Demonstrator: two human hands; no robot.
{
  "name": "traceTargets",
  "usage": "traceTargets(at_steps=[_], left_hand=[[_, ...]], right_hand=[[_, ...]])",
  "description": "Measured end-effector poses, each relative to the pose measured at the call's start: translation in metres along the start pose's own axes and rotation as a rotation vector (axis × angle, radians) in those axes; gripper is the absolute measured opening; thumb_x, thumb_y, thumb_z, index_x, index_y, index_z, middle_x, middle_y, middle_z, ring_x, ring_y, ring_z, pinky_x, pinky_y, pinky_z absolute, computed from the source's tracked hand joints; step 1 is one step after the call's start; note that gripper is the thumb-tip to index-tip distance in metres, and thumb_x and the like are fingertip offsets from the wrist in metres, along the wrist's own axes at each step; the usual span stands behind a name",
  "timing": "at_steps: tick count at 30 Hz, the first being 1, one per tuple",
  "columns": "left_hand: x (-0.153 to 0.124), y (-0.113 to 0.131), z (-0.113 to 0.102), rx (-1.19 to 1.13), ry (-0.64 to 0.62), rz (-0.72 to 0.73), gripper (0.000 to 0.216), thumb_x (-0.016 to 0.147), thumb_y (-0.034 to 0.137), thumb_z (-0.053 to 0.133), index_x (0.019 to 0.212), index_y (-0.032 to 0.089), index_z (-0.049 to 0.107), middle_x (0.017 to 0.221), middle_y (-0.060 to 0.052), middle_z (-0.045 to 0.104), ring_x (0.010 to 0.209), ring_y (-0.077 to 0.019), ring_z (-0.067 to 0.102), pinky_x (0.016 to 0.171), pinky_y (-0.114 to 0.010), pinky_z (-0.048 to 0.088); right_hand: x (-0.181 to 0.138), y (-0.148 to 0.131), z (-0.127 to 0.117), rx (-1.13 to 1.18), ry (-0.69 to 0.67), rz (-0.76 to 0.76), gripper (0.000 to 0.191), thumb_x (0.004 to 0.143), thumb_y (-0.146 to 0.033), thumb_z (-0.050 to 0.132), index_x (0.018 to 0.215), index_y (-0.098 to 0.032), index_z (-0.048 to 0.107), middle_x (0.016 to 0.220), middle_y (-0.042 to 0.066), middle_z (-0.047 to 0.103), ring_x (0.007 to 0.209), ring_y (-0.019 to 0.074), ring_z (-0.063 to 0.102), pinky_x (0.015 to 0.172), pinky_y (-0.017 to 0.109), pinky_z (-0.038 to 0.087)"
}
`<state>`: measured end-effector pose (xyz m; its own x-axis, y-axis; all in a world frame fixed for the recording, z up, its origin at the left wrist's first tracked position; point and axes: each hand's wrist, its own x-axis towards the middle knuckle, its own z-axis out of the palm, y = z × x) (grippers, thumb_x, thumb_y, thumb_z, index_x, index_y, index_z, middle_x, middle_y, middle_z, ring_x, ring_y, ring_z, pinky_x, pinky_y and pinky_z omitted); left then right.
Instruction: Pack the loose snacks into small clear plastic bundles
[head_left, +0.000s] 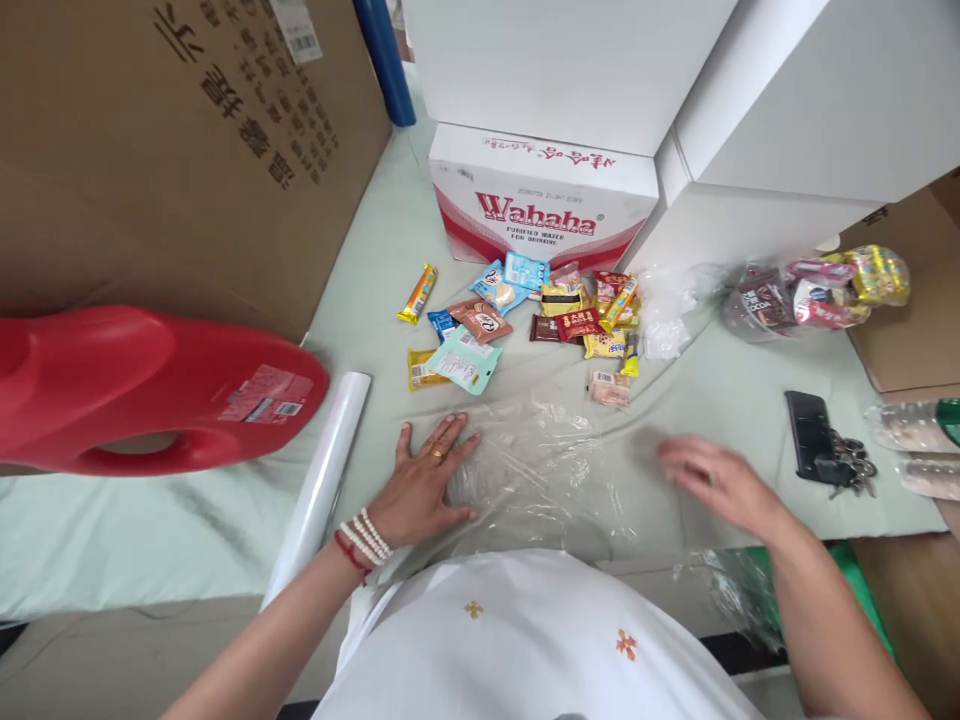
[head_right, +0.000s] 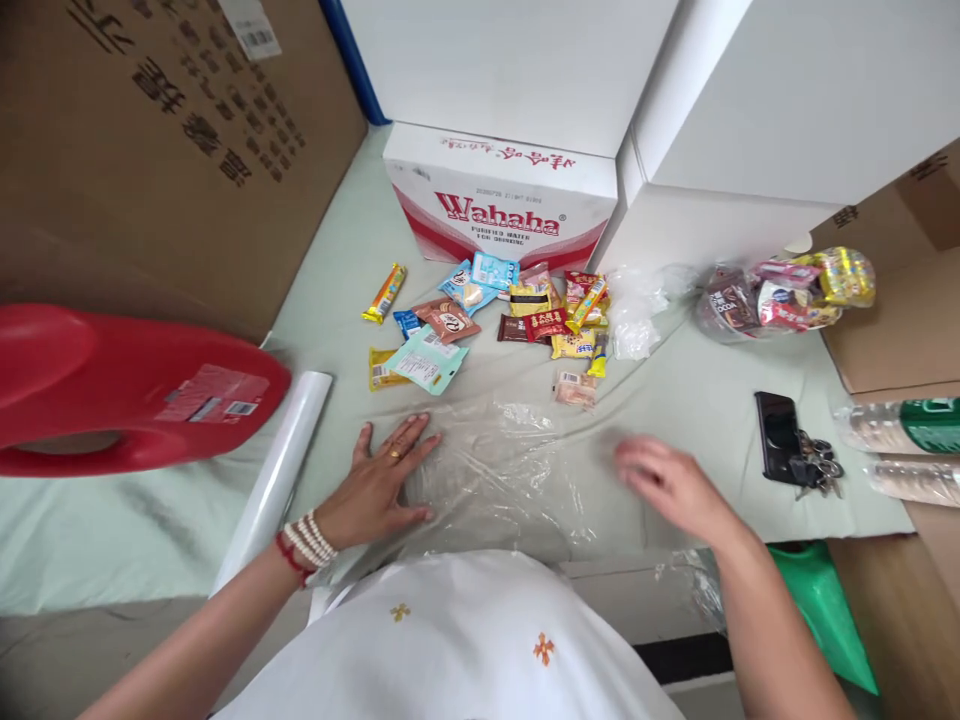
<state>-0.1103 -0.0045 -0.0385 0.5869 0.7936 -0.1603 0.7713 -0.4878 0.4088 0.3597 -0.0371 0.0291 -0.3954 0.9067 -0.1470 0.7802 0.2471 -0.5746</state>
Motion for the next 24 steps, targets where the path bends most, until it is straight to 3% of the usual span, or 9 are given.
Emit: traceTargets(at_steps=[3, 5, 8, 12, 15, 17, 20, 22, 24], left_hand=[[0.001, -0.002, -0.01, -0.018, 0.007, 0.045, 0.091, 0.081, 0.05, 0.074, 0.159, 0.023, 0.037, 0.169, -0.021, 0.026, 0.157, -0.0429, 0.022, 0.119, -0.076, 0.01], [-0.002, -0.001, -0.016, -0.034, 0.051, 0.06, 0.082, 0.085, 0.042, 0.069, 0.159, 0.025, 0.037, 0.169, -0.018, 0.03, 0.158, -0.0409, 0.019, 0.121, -0.074, 0.012], [-0.01, 0.004, -0.019, -0.075, 0.095, 0.076, 0.059, 0.091, 0.027, 0.057, 0.149, 0.03, 0.052, 0.163, -0.011, 0.044, 0.158, -0.0368, 0.023, 0.122, -0.073, 0.01], [-0.015, 0.015, -0.005, -0.157, 0.127, -0.028, 0.027, 0.097, 0.023, 0.046, 0.101, 0.025, 0.073, 0.141, -0.008, 0.068, 0.151, -0.0323, 0.04, 0.122, -0.072, 0.012], [-0.014, 0.021, 0.01, -0.161, 0.202, -0.111, 0.031, 0.098, 0.034, 0.055, 0.072, 0.02, 0.064, 0.138, -0.01, 0.069, 0.145, -0.0338, 0.048, 0.122, -0.071, 0.015], [-0.014, 0.021, 0.017, -0.149, 0.217, -0.086, 0.024, 0.096, 0.034, 0.059, 0.077, 0.02, 0.065, 0.144, -0.011, 0.065, 0.143, -0.0339, 0.05, 0.123, -0.07, 0.013], [-0.017, 0.018, 0.023, -0.125, 0.235, -0.06, 0.028, 0.096, 0.034, 0.059, 0.119, 0.02, 0.067, 0.152, -0.017, 0.057, 0.144, -0.0325, 0.051, 0.125, -0.068, 0.01], [-0.018, 0.015, 0.026, -0.108, 0.24, -0.05, 0.046, 0.097, 0.036, 0.058, 0.139, 0.018, 0.057, 0.154, -0.019, 0.054, 0.145, -0.032, 0.049, 0.126, -0.067, 0.009], [-0.019, 0.013, 0.027, -0.096, 0.226, -0.037, 0.049, 0.098, 0.037, 0.056, 0.143, 0.019, 0.054, 0.155, -0.019, 0.053, 0.146, -0.0318, 0.048, 0.127, -0.065, 0.007]], right_hand=[[0.088, 0.006, -0.017, -0.306, 0.155, 0.227, 0.033, 0.102, -0.027, 0.045, 0.119, -0.022, 0.073, 0.12, 0.011, 0.071, 0.111, 0.0267, 0.068, 0.095, 0.038, 0.054], [0.149, 0.006, -0.019, -0.425, 0.075, 0.313, 0.042, 0.099, -0.028, 0.051, 0.14, -0.023, 0.061, 0.142, 0.011, 0.061, 0.121, 0.0285, 0.063, 0.093, 0.037, 0.053], [0.207, 0.001, -0.014, -0.468, -0.026, 0.326, 0.058, 0.091, -0.038, 0.067, 0.145, -0.021, 0.053, 0.146, 0.015, 0.056, 0.118, 0.0306, 0.064, 0.086, 0.035, 0.052], [0.207, -0.002, -0.003, -0.551, -0.117, 0.378, 0.047, 0.095, -0.046, 0.062, 0.133, -0.018, 0.059, 0.128, 0.017, 0.063, 0.103, 0.0283, 0.067, 0.079, 0.033, 0.049], [0.178, 0.002, 0.0, -0.548, -0.169, 0.378, 0.047, 0.092, -0.046, 0.065, 0.13, -0.018, 0.06, 0.126, 0.016, 0.061, 0.096, 0.0273, 0.068, 0.072, 0.032, 0.047], [0.163, 0.004, -0.005, -0.508, -0.167, 0.35, 0.05, 0.087, -0.046, 0.069, 0.128, -0.019, 0.061, 0.125, 0.015, 0.062, 0.094, 0.0266, 0.068, 0.07, 0.031, 0.047], [0.162, -0.002, -0.021, -0.407, -0.022, 0.294, 0.05, 0.086, -0.048, 0.07, 0.125, -0.018, 0.063, 0.115, 0.012, 0.066, 0.092, 0.0256, 0.066, 0.076, 0.032, 0.049], [0.18, -0.014, -0.032, -0.406, 0.12, 0.261, 0.052, 0.088, -0.05, 0.068, 0.128, -0.016, 0.062, 0.115, 0.013, 0.067, 0.098, 0.0278, 0.065, 0.082, 0.035, 0.05], [0.21, -0.03, -0.039, -0.479, 0.215, 0.241, 0.056, 0.089, -0.05, 0.066, 0.134, -0.016, 0.059, 0.125, 0.016, 0.064, 0.108, 0.0319, 0.063, 0.086, 0.038, 0.051]])
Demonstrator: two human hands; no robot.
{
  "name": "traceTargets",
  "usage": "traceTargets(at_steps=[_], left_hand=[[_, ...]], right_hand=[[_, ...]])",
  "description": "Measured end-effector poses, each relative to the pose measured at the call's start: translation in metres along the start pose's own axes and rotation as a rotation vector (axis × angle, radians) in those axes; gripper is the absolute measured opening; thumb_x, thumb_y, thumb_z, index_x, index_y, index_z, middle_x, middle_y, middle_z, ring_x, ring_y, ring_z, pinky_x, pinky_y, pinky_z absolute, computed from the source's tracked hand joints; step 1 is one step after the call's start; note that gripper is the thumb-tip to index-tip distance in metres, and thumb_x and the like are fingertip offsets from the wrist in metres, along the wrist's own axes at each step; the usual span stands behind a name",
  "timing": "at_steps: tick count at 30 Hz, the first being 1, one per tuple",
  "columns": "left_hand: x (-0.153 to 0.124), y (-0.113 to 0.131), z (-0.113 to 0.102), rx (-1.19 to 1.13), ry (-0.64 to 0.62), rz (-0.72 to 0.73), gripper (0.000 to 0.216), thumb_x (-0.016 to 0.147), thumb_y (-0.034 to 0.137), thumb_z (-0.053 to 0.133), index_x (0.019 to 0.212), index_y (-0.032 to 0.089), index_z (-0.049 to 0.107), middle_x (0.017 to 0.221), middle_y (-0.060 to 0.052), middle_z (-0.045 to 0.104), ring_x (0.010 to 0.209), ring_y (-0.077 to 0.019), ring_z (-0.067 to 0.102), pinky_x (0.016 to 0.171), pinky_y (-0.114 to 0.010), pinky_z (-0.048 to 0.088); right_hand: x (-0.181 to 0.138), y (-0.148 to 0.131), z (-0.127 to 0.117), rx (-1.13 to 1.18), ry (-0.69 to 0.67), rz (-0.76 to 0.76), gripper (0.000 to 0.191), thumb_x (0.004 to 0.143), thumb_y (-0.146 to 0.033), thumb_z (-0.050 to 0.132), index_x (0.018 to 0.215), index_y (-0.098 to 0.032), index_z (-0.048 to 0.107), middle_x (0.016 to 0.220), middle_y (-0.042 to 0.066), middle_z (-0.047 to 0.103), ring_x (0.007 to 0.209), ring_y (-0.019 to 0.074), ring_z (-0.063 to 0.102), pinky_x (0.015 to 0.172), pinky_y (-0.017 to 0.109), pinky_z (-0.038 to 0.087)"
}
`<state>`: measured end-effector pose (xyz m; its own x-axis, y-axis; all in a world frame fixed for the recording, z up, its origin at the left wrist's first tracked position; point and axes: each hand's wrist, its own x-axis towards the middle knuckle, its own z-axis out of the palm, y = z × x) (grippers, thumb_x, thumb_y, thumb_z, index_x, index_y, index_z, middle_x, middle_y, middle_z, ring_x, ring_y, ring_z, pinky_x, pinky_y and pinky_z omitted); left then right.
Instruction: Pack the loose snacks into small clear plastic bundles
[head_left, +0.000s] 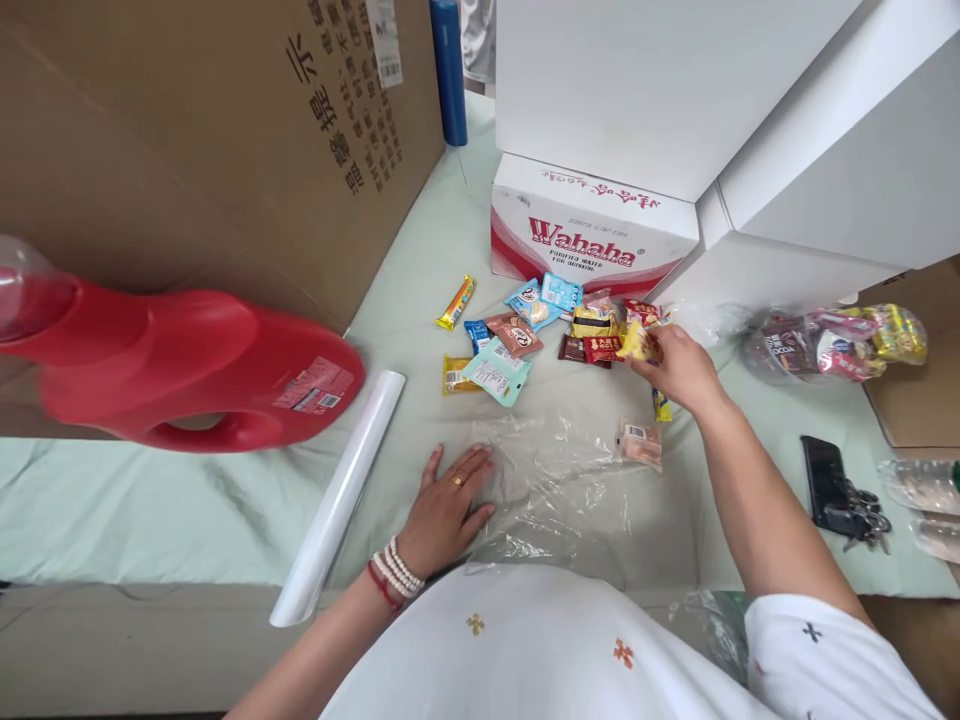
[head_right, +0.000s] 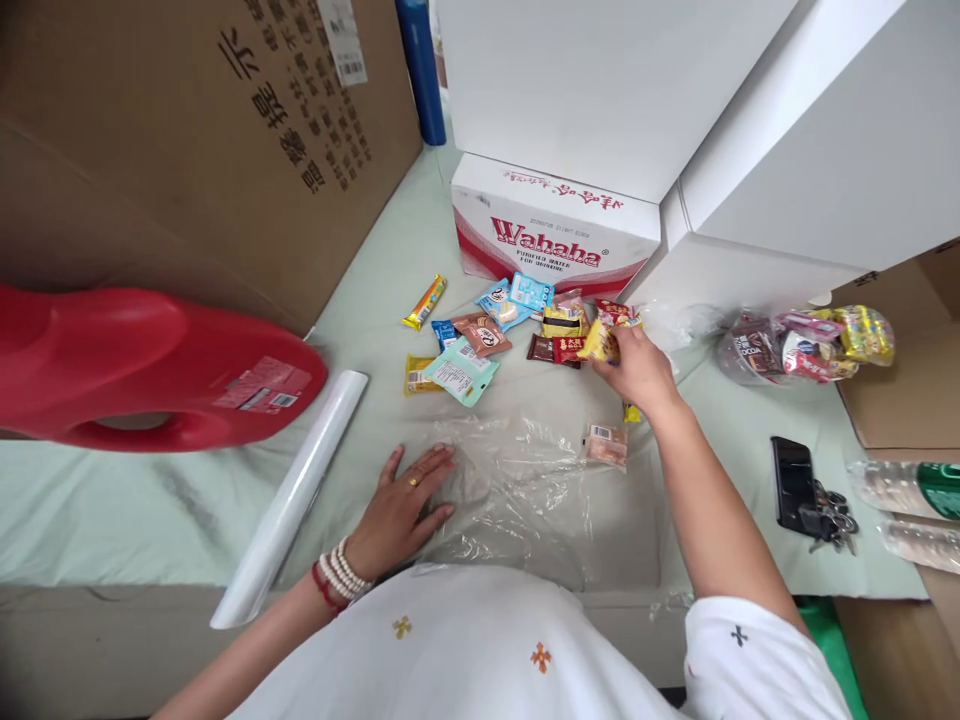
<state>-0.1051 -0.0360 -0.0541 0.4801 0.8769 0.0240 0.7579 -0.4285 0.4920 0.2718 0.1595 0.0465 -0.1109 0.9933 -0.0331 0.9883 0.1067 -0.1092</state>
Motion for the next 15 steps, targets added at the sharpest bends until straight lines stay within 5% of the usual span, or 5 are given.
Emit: traceTargets(at_steps=[3, 7, 11, 15], left_hand=[[-0.001, 0.0, 0.001, 0.009, -0.011, -0.005, 0.044, 0.098, 0.036, 0.055, 0.139, 0.021, 0.058, 0.155, -0.017, 0.053, 0.146, -0.0317, 0.047, 0.127, -0.065, 0.006], [-0.002, 0.005, 0.002, 0.004, 0.003, -0.021, 0.043, 0.098, 0.035, 0.055, 0.139, 0.021, 0.059, 0.156, -0.017, 0.052, 0.147, -0.0309, 0.047, 0.128, -0.063, 0.006], [-0.002, 0.007, 0.004, -0.011, 0.008, -0.032, 0.055, 0.096, 0.047, 0.058, 0.144, 0.021, 0.055, 0.157, -0.018, 0.05, 0.147, -0.0324, 0.045, 0.128, -0.064, 0.003], [-0.001, 0.003, 0.0, -0.032, -0.025, -0.045, 0.062, 0.094, 0.05, 0.061, 0.148, 0.02, 0.051, 0.16, -0.017, 0.046, 0.15, -0.0323, 0.041, 0.128, -0.063, 0.005]], right_hand=[[0.047, -0.035, 0.001, -0.141, -0.013, -0.061, 0.054, 0.094, -0.037, 0.059, 0.145, -0.019, 0.05, 0.14, 0.018, 0.056, 0.112, 0.0347, 0.063, 0.086, 0.042, 0.052], [0.085, -0.064, 0.019, -0.312, -0.22, -0.191, 0.059, 0.094, -0.018, 0.053, 0.152, -0.016, 0.042, 0.146, 0.023, 0.052, 0.112, 0.0338, 0.065, 0.089, 0.043, 0.051], [0.093, -0.064, 0.026, -0.4, -0.248, -0.252, 0.059, 0.095, -0.024, 0.054, 0.15, -0.01, 0.042, 0.144, 0.028, 0.052, 0.116, 0.0364, 0.063, 0.092, 0.045, 0.049], [0.074, -0.054, 0.001, -0.397, -0.141, -0.189, 0.054, 0.097, -0.037, 0.052, 0.146, -0.015, 0.048, 0.135, 0.023, 0.059, 0.107, 0.0343, 0.066, 0.086, 0.041, 0.048]])
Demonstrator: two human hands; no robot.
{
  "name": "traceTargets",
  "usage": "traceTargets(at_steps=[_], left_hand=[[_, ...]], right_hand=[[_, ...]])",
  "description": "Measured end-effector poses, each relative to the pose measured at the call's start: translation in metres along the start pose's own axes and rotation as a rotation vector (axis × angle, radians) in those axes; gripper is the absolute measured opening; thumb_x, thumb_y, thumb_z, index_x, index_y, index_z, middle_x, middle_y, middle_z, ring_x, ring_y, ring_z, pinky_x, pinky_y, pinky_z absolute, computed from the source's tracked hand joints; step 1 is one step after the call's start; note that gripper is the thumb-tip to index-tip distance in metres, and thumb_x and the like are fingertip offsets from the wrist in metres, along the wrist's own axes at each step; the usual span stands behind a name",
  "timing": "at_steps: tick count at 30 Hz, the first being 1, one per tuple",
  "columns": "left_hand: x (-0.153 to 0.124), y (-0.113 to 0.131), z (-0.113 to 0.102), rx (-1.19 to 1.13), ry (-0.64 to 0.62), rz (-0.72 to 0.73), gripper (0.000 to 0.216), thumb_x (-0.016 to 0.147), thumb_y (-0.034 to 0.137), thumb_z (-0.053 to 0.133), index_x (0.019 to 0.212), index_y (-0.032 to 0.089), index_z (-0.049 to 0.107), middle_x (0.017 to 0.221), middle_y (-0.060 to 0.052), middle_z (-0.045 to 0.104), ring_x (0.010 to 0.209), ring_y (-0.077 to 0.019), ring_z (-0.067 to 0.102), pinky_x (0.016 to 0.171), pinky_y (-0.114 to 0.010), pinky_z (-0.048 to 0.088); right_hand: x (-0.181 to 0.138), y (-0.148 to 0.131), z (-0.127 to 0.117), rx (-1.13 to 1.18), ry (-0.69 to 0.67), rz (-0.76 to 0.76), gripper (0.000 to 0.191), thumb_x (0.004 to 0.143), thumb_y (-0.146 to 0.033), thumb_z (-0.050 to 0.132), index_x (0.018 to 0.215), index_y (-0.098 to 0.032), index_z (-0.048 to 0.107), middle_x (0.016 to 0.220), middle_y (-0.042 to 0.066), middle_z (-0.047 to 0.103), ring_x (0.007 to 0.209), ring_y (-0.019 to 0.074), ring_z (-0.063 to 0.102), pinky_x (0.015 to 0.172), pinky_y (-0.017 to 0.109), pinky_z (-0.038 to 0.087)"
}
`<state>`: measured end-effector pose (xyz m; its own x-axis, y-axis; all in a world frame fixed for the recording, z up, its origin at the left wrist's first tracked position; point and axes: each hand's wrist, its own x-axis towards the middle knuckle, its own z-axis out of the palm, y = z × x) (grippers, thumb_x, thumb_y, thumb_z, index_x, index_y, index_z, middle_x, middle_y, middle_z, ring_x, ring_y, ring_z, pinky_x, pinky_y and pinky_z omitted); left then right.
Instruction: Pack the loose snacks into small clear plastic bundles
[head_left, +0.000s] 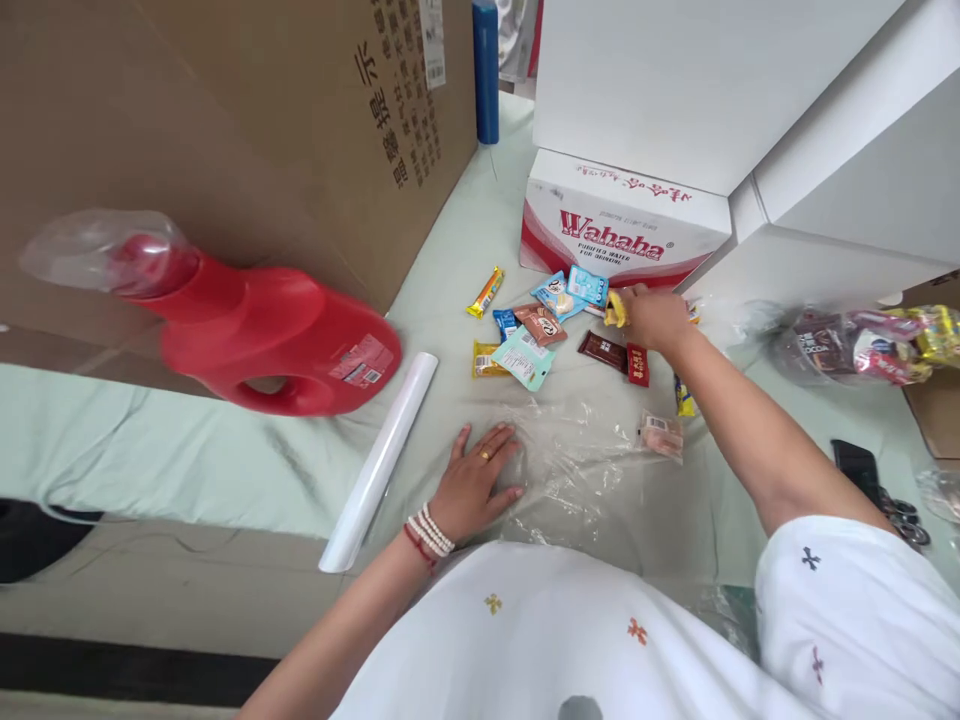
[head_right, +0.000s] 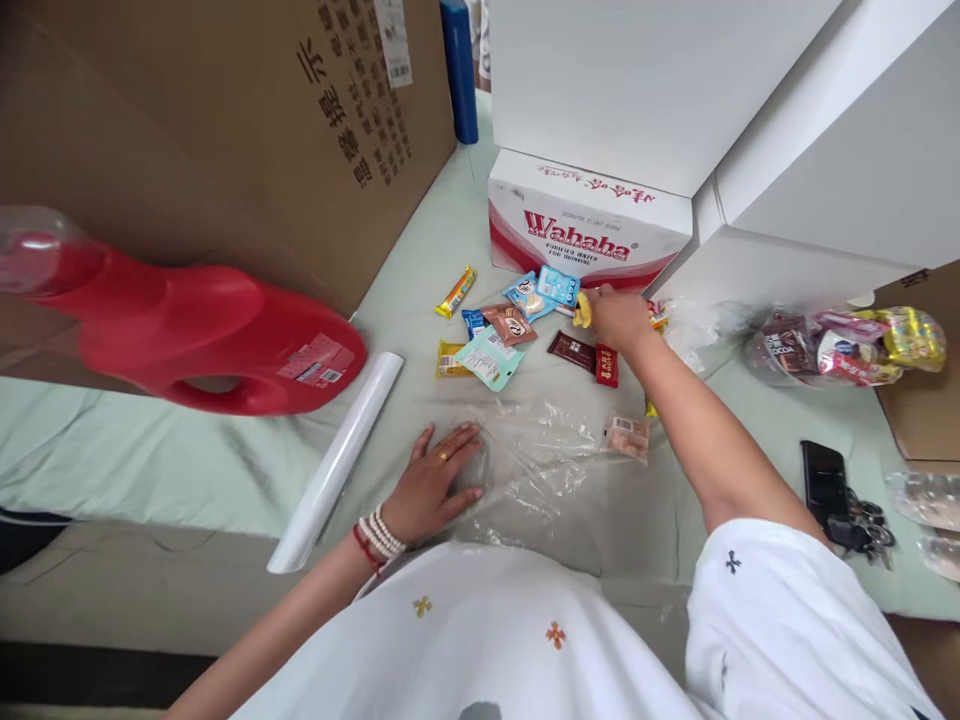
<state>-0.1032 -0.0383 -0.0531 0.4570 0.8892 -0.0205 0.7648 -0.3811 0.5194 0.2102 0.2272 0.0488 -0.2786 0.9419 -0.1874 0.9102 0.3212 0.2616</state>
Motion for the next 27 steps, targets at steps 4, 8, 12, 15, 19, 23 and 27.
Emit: traceTargets(at_steps=[4, 8, 12, 15, 19, 23, 27], left_hand=[[-0.001, -0.006, -0.006, -0.021, -0.031, 0.013, 0.055, 0.097, 0.04, 0.057, 0.148, 0.022, 0.05, 0.163, -0.015, 0.043, 0.152, -0.0284, 0.038, 0.128, -0.061, 0.011], [-0.003, -0.01, -0.01, -0.027, -0.04, 0.028, 0.06, 0.095, 0.035, 0.059, 0.152, 0.022, 0.046, 0.165, -0.015, 0.039, 0.153, -0.0282, 0.037, 0.128, -0.06, 0.013], [-0.011, -0.015, -0.014, 0.007, -0.027, 0.009, 0.062, 0.094, 0.032, 0.057, 0.154, 0.023, 0.044, 0.165, -0.015, 0.039, 0.153, -0.0307, 0.036, 0.127, -0.063, 0.012], [-0.029, -0.02, -0.024, 0.047, 0.028, -0.008, 0.063, 0.091, 0.022, 0.054, 0.153, 0.023, 0.046, 0.165, -0.014, 0.039, 0.155, -0.0326, 0.032, 0.126, -0.065, 0.013], [-0.056, -0.011, -0.035, 0.068, 0.1, 0.119, 0.079, 0.075, 0.006, 0.051, 0.152, 0.026, 0.049, 0.165, -0.009, 0.041, 0.158, -0.0322, 0.026, 0.128, -0.064, 0.009], [-0.065, 0.008, -0.025, 0.035, -0.024, 0.307, 0.07, 0.08, 0.006, 0.056, 0.145, 0.031, 0.055, 0.159, -0.007, 0.051, 0.158, -0.0315, 0.026, 0.127, -0.066, 0.004], [-0.054, 0.012, -0.014, -0.131, 0.001, 0.315, 0.027, 0.093, 0.015, 0.058, 0.113, 0.028, 0.071, 0.116, -0.004, 0.077, 0.143, -0.0267, 0.05, 0.128, -0.059, 0.012]], right_hand=[[-0.066, -0.011, -0.032, 0.155, 0.062, 0.027, 0.055, 0.09, -0.04, 0.062, 0.141, -0.02, 0.051, 0.127, 0.016, 0.064, 0.1, 0.0308, 0.066, 0.076, 0.033, 0.046], [-0.136, -0.071, -0.034, 0.303, -0.193, -0.344, 0.039, 0.084, -0.026, 0.065, 0.123, -0.025, 0.059, 0.115, 0.007, 0.068, 0.092, 0.0242, 0.069, 0.07, 0.028, 0.044], [-0.161, -0.135, -0.009, 0.267, -0.302, -0.409, 0.035, 0.092, -0.018, 0.055, 0.127, -0.019, 0.058, 0.119, 0.013, 0.066, 0.092, 0.0255, 0.072, 0.069, 0.03, 0.047], [-0.172, -0.141, 0.002, 0.331, -0.309, -0.377, 0.059, 0.092, -0.018, 0.059, 0.149, -0.02, 0.043, 0.143, 0.018, 0.054, 0.099, 0.0264, 0.072, 0.075, 0.032, 0.051], [-0.219, -0.102, 0.02, 0.603, -0.173, -0.387, 0.08, 0.092, -0.027, 0.066, 0.161, -0.026, 0.025, 0.163, 0.017, 0.033, 0.118, 0.0278, 0.065, 0.09, 0.038, 0.055], [-0.28, -0.077, 0.071, 0.725, 0.009, -0.454, 0.055, 0.093, -0.034, 0.069, 0.144, -0.023, 0.053, 0.147, 0.016, 0.052, 0.129, 0.0312, 0.054, 0.103, 0.047, 0.05], [-0.303, -0.078, 0.109, 0.801, 0.156, -0.407, 0.019, 0.102, -0.023, 0.052, 0.11, -0.022, 0.07, 0.119, 0.013, 0.069, 0.106, 0.0253, 0.063, 0.093, 0.044, 0.052]])
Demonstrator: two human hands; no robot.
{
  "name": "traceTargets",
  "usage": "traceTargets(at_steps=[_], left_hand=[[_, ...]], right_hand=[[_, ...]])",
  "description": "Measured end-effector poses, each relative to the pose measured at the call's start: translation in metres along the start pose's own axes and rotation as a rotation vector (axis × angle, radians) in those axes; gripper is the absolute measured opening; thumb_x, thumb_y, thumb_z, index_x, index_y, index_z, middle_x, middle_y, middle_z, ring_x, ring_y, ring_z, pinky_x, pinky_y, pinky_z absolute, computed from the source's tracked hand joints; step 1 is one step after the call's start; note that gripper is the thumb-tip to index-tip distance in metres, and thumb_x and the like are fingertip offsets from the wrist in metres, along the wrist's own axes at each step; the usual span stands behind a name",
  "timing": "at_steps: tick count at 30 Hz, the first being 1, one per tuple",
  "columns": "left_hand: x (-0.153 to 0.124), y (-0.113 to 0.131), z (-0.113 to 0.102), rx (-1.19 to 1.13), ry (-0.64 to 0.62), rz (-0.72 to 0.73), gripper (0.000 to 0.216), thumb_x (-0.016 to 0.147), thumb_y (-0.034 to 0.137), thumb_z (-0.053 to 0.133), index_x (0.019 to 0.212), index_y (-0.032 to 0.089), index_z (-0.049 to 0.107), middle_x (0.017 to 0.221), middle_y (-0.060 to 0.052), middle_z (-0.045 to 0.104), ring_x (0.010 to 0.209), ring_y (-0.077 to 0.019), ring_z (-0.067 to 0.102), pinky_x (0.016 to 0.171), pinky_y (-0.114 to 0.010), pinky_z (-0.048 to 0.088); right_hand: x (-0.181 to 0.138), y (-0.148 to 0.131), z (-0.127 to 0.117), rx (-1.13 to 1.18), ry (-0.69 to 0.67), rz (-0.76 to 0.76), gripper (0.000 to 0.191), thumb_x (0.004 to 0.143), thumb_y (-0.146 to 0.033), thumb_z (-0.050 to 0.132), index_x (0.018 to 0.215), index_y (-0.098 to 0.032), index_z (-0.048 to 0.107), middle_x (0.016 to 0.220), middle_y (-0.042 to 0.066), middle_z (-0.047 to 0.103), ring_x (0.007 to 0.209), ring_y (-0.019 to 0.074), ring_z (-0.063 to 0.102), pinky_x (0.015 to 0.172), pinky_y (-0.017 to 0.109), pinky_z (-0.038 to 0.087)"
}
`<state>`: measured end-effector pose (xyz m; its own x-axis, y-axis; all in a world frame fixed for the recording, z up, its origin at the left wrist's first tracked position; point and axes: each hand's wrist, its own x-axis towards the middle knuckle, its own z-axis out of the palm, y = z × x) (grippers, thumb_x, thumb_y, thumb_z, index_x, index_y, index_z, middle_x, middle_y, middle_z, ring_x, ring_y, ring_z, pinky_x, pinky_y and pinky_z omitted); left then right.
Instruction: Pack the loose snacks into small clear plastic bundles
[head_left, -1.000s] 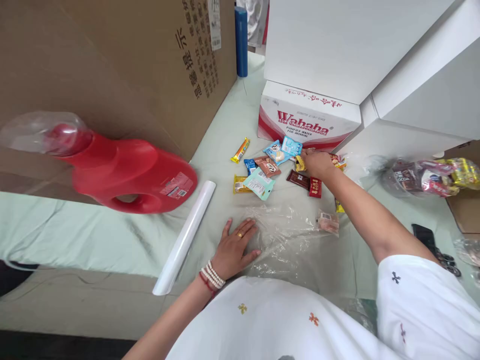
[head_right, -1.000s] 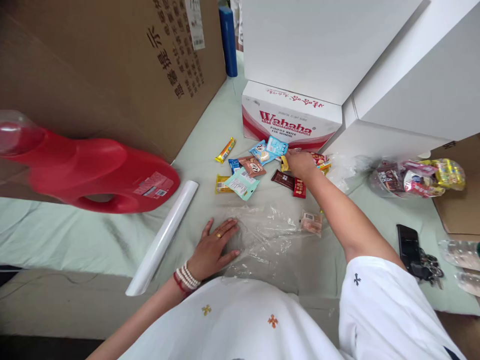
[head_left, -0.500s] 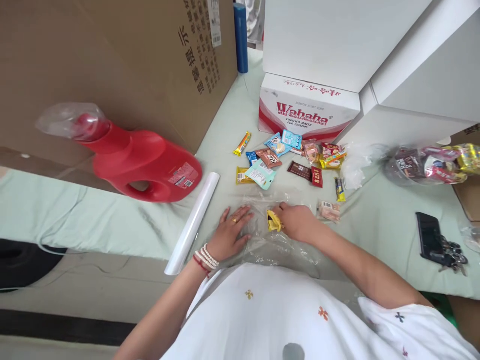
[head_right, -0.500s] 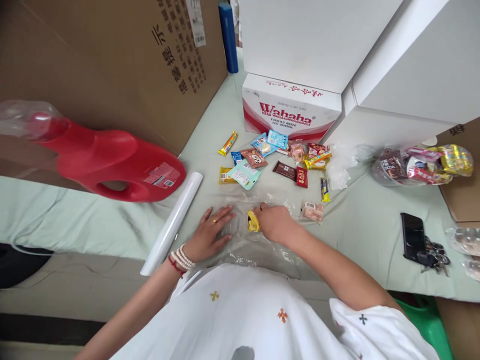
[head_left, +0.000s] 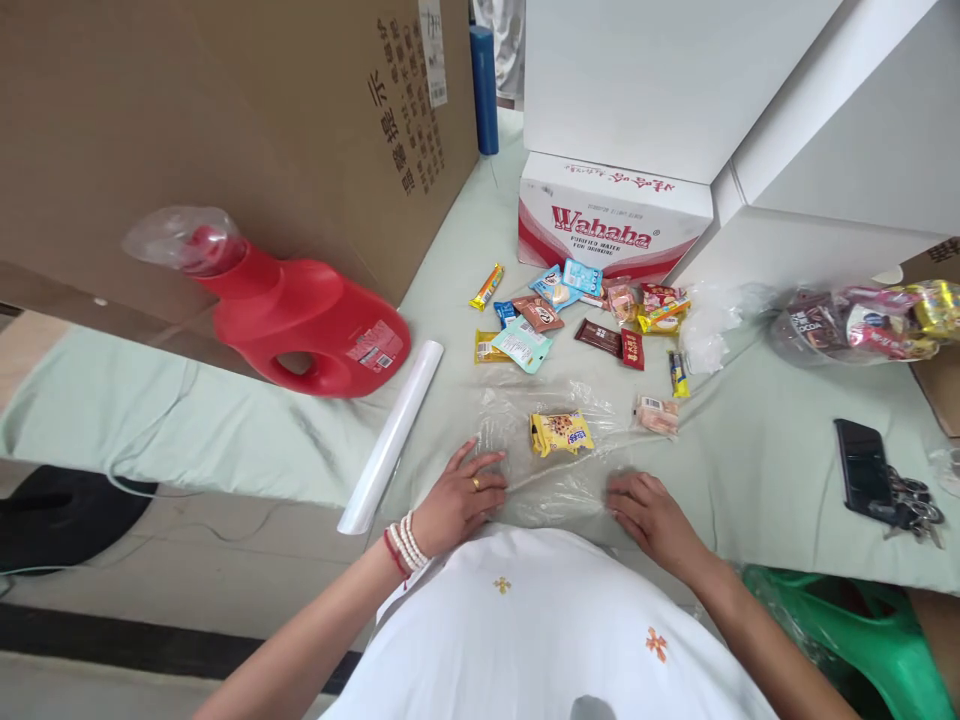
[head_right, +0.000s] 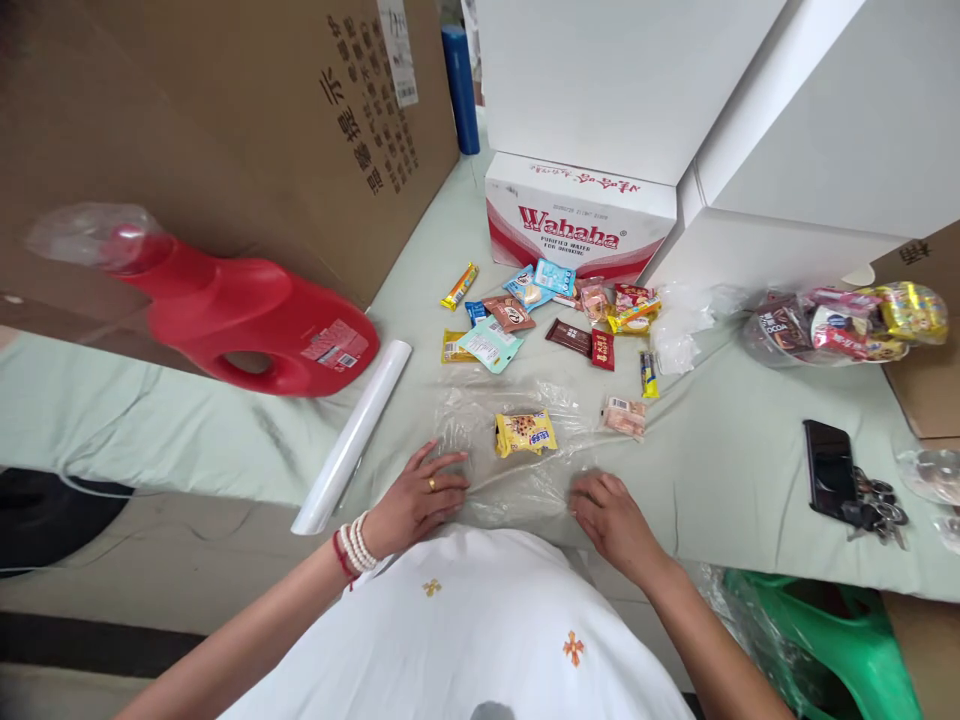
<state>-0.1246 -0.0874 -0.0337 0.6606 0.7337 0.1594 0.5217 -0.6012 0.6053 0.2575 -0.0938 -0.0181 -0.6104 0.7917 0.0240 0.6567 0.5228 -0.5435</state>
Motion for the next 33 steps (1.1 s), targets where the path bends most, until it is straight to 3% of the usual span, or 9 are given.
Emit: traceTargets(at_steps=[5, 10, 14, 19, 22, 25, 29, 31, 33], left_hand=[[0.026, -0.018, -0.01, -0.213, 0.313, -0.261, 0.017, 0.098, 0.029, 0.057, 0.09, 0.022, 0.071, 0.089, -0.006, 0.074, 0.107, -0.0224, 0.067, 0.102, -0.042, 0.05], [0.064, -0.044, -0.007, 0.026, 0.455, -0.656, 0.016, 0.088, 0.036, 0.064, 0.086, 0.022, 0.072, 0.083, -0.007, 0.069, 0.091, -0.0267, 0.062, 0.091, -0.045, 0.052], [0.075, -0.053, 0.007, 0.189, 0.554, -0.803, 0.036, 0.083, 0.035, 0.067, 0.113, 0.016, 0.069, 0.103, -0.013, 0.067, 0.101, -0.0314, 0.06, 0.097, -0.051, 0.05], [0.08, -0.042, 0.02, 0.038, 0.651, -0.868, 0.081, 0.08, 0.043, 0.073, 0.149, 0.015, 0.041, 0.116, -0.013, 0.066, 0.092, -0.0259, 0.063, 0.087, -0.044, 0.053], [0.087, -0.041, 0.021, 0.005, 0.617, -0.918, 0.099, 0.076, 0.038, 0.076, 0.158, 0.015, 0.026, 0.103, -0.007, 0.069, 0.085, -0.025, 0.064, 0.085, -0.043, 0.05], [0.093, -0.043, 0.016, 0.028, 0.565, -0.961, 0.09, 0.076, 0.032, 0.073, 0.155, 0.014, 0.034, 0.085, -0.001, 0.067, 0.083, -0.0261, 0.064, 0.085, -0.043, 0.046], [0.096, -0.044, 0.013, 0.033, 0.453, -0.979, 0.029, 0.081, 0.029, 0.069, 0.108, 0.02, 0.066, 0.07, 0.0, 0.059, 0.083, -0.0269, 0.06, 0.084, -0.042, 0.043], [0.094, -0.043, 0.015, 0.035, 0.453, -0.946, 0.005, 0.083, 0.026, 0.066, 0.084, 0.022, 0.064, 0.068, -0.002, 0.057, 0.084, -0.0267, 0.058, 0.084, -0.042, 0.042], [0.09, -0.044, 0.015, 0.042, 0.52, -0.884, 0.009, 0.082, 0.021, 0.064, 0.074, 0.021, 0.061, 0.075, -0.004, 0.059, 0.087, -0.0263, 0.055, 0.087, -0.043, 0.043]], right_hand=[[0.045, 0.014, -0.039, 0.208, 0.017, 0.052, 0.024, 0.106, -0.031, 0.047, 0.101, -0.021, 0.068, 0.089, 0.006, 0.07, 0.084, 0.0178, 0.063, 0.078, 0.029, 0.05], [0.134, 0.041, -0.078, -0.131, -0.26, 0.249, 0.02, 0.099, -0.025, 0.054, 0.103, -0.018, 0.071, 0.1, 0.01, 0.072, 0.093, 0.0222, 0.064, 0.081, 0.03, 0.047], [0.2, 0.039, -0.071, -0.359, -0.297, 0.233, 0.03, 0.1, -0.028, 0.051, 0.123, -0.019, 0.069, 0.121, 0.015, 0.068, 0.116, 0.0287, 0.058, 0.088, 0.033, 0.046], [0.248, 0.012, -0.039, -0.339, -0.378, 0.193, 0.047, 0.094, -0.033, 0.064, 0.137, -0.015, 0.059, 0.131, 0.018, 0.065, 0.123, 0.0331, 0.054, 0.091, 0.037, 0.045], [0.26, 0.01, -0.031, -0.32, -0.428, 0.192, 0.039, 0.092, -0.018, 0.061, 0.13, -0.012, 0.063, 0.111, 0.017, 0.072, 0.109, 0.0302, 0.062, 0.086, 0.034, 0.044], [0.256, 0.013, -0.037, -0.267, -0.44, 0.163, 0.029, 0.096, -0.014, 0.052, 0.119, -0.018, 0.069, 0.109, 0.01, 0.072, 0.101, 0.023, 0.064, 0.082, 0.029, 0.042], [0.222, -0.003, -0.051, -0.326, -0.327, 0.031, 0.03, 0.101, -0.016, 0.046, 0.118, -0.02, 0.07, 0.108, 0.011, 0.067, 0.103, 0.0231, 0.06, 0.074, 0.027, 0.039], [0.197, -0.015, -0.051, -0.377, -0.322, -0.068, 0.032, 0.1, -0.013, 0.045, 0.12, -0.021, 0.07, 0.107, 0.011, 0.064, 0.103, 0.0241, 0.057, 0.07, 0.027, 0.038], [0.174, -0.022, -0.043, -0.375, -0.364, -0.175, 0.037, 0.099, -0.01, 0.046, 0.126, -0.022, 0.067, 0.106, 0.011, 0.064, 0.103, 0.0242, 0.056, 0.07, 0.027, 0.039]])
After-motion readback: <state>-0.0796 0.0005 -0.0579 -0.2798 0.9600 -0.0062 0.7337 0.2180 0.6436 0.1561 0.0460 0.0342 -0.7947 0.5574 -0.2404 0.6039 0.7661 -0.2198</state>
